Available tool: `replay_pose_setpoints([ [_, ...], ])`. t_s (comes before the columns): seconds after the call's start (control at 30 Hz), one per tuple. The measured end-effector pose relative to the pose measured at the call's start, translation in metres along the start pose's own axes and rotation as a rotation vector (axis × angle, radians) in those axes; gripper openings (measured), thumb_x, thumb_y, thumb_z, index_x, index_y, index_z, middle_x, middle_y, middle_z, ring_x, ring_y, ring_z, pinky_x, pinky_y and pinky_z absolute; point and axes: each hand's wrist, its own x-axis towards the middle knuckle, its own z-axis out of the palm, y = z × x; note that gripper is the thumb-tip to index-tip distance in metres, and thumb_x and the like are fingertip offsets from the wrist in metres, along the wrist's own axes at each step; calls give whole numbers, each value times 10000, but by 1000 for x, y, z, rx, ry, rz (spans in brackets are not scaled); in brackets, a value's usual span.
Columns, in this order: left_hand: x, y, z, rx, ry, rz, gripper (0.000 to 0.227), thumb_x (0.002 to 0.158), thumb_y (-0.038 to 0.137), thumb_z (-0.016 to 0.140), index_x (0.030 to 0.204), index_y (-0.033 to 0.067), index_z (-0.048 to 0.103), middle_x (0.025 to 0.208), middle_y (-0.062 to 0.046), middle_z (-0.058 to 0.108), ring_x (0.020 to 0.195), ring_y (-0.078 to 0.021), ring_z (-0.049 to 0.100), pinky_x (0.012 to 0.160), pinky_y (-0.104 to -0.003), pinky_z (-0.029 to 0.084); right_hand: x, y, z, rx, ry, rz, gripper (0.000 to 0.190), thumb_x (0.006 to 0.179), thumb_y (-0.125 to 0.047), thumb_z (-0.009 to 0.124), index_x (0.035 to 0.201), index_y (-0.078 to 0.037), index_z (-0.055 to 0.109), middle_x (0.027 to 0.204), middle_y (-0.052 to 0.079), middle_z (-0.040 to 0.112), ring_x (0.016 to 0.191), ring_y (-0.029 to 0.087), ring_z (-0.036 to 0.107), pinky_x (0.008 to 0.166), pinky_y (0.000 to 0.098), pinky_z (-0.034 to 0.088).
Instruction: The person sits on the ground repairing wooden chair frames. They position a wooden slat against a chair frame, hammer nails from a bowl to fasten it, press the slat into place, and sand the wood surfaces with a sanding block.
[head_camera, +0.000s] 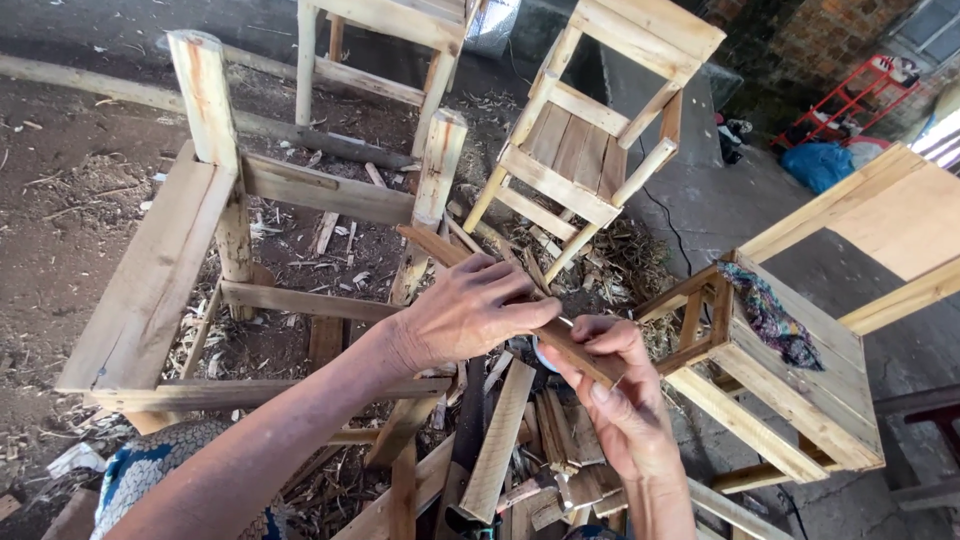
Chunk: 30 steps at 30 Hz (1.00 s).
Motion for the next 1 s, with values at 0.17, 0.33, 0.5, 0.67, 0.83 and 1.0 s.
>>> replay_pose_setpoints([
  [0.17,-3,-4,-8,43,-70,104,264,837,190,644,1089,226,575,840,41,486,754,-85,478,731,-279,333,-1,-8,-17,-114,-239,107,594,772,-312,701,1258,-38,496,1383,201,390,1285,404,407,1016,641,353],
  [0.33,-12,-8,-5,122,-142,119,359,804,221,642,1148,249,546,863,29,489,824,-105,512,849,-302,346,-2,-6,-15,-274,-162,299,755,770,-422,688,1381,-119,366,1494,168,299,1289,391,415,926,646,447],
  [0.5,-10,-11,19,270,-102,104,695,667,213,785,1309,286,532,1341,-11,425,1331,-201,224,1129,-586,23,-1,1,-17,110,119,350,677,745,46,549,1396,-7,371,1099,297,599,816,282,681,747,322,587],
  [0.67,-6,2,5,169,-333,-38,1034,699,859,594,1474,280,228,1390,-94,336,1362,-302,235,1070,-637,-131,-19,-20,-39,-169,288,252,526,702,8,514,1224,30,572,930,243,660,722,264,654,689,297,551],
  [0.83,0,23,8,122,-215,5,1003,671,843,597,1430,215,412,1326,-123,533,1380,-327,314,1083,-645,-74,-41,-26,-66,-208,232,190,459,733,-25,594,1185,48,580,974,230,669,760,276,675,682,333,578],
  [1.0,18,65,-9,-550,-932,-418,704,758,521,685,1300,131,461,930,-86,662,820,-261,672,769,-472,556,-61,-19,-101,-168,162,142,600,716,-144,596,1262,52,446,830,257,642,605,284,699,525,333,604],
])
